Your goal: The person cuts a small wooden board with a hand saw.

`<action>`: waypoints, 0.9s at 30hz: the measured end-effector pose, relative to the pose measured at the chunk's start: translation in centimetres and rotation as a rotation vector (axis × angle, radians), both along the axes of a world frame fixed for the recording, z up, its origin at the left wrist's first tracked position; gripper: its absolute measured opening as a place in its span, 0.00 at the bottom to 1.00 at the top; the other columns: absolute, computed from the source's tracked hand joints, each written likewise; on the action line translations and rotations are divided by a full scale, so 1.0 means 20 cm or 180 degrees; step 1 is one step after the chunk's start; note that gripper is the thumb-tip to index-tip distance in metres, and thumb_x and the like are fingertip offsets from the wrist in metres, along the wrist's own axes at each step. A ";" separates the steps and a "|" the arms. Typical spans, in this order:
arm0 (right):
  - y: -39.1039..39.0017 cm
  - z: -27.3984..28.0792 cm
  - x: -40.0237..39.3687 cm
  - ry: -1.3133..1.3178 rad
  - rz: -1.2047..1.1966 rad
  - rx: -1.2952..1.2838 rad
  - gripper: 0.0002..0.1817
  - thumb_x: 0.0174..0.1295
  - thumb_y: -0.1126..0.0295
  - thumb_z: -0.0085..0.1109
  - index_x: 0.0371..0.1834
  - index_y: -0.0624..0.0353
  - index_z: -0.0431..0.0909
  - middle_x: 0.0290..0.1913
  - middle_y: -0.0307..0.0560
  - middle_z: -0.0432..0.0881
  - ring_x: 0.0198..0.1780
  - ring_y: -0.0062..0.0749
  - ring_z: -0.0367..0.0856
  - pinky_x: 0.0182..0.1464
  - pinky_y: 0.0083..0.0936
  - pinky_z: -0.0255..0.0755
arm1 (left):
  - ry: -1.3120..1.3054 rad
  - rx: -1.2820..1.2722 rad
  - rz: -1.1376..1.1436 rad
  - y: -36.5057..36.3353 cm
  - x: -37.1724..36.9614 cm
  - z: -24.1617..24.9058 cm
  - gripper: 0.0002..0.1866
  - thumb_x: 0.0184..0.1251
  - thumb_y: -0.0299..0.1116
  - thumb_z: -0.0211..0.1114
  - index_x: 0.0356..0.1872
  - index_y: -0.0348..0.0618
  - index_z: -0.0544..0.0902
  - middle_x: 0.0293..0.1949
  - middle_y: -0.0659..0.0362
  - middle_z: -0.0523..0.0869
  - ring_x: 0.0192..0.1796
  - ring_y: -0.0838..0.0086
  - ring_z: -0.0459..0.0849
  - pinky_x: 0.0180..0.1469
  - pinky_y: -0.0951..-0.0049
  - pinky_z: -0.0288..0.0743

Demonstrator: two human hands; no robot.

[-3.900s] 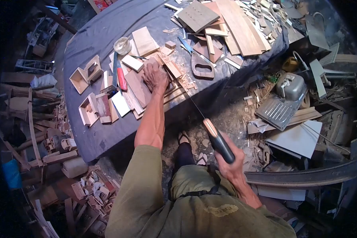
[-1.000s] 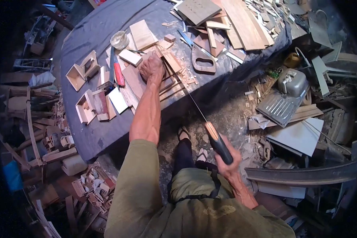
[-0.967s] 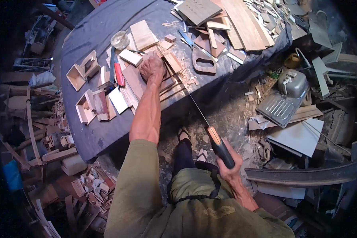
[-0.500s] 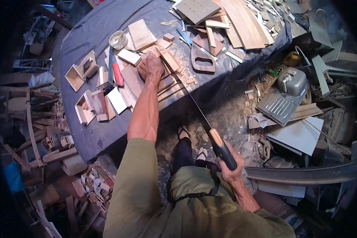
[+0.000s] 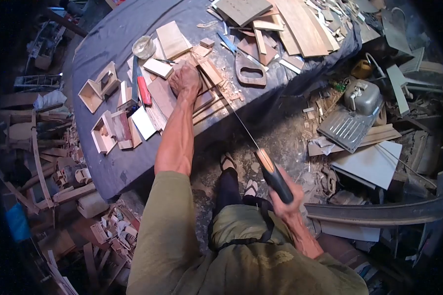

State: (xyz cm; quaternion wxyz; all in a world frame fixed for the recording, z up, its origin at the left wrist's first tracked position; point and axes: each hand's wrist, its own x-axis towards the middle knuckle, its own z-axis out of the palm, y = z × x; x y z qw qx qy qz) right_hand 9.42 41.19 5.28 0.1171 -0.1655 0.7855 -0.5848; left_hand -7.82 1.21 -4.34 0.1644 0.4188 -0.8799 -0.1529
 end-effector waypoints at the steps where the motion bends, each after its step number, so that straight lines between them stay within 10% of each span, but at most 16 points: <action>1: -0.08 0.00 -0.05 0.0307 0.0027 0.0102 0.32 0.51 0.83 0.61 0.65 0.67 0.76 0.47 0.58 0.89 0.46 0.31 0.89 0.51 0.25 0.79 | -0.0037 -0.0032 -0.0067 0.01 0.02 0.01 0.26 0.78 0.47 0.45 0.43 0.39 0.89 0.44 0.40 0.89 0.53 0.44 0.86 0.61 0.49 0.71; 3: -0.18 0.00 -0.10 0.0320 -0.0084 -0.0082 0.32 0.54 0.82 0.62 0.67 0.63 0.77 0.36 0.56 0.86 0.34 0.24 0.85 0.39 0.24 0.78 | -0.0037 -0.0094 0.0050 -0.05 0.00 -0.02 0.25 0.77 0.45 0.45 0.44 0.39 0.88 0.46 0.39 0.88 0.54 0.42 0.84 0.60 0.48 0.72; 13: 0.18 0.13 0.12 0.0049 -0.0210 0.0138 0.30 0.51 0.80 0.62 0.63 0.65 0.79 0.41 0.55 0.90 0.39 0.26 0.87 0.46 0.23 0.78 | -0.0010 -0.0305 -0.0040 -0.01 0.00 0.01 0.19 0.70 0.40 0.51 0.37 0.41 0.89 0.35 0.44 0.90 0.40 0.50 0.90 0.44 0.52 0.79; 27: 0.24 0.09 0.08 -0.0126 -0.0684 0.0217 0.35 0.47 0.77 0.62 0.66 0.61 0.78 0.44 0.50 0.88 0.43 0.29 0.85 0.50 0.24 0.76 | 0.0899 -0.2175 -0.0836 0.25 0.26 0.11 0.12 0.62 0.39 0.62 0.41 0.43 0.79 0.40 0.54 0.76 0.47 0.60 0.74 0.49 0.51 0.57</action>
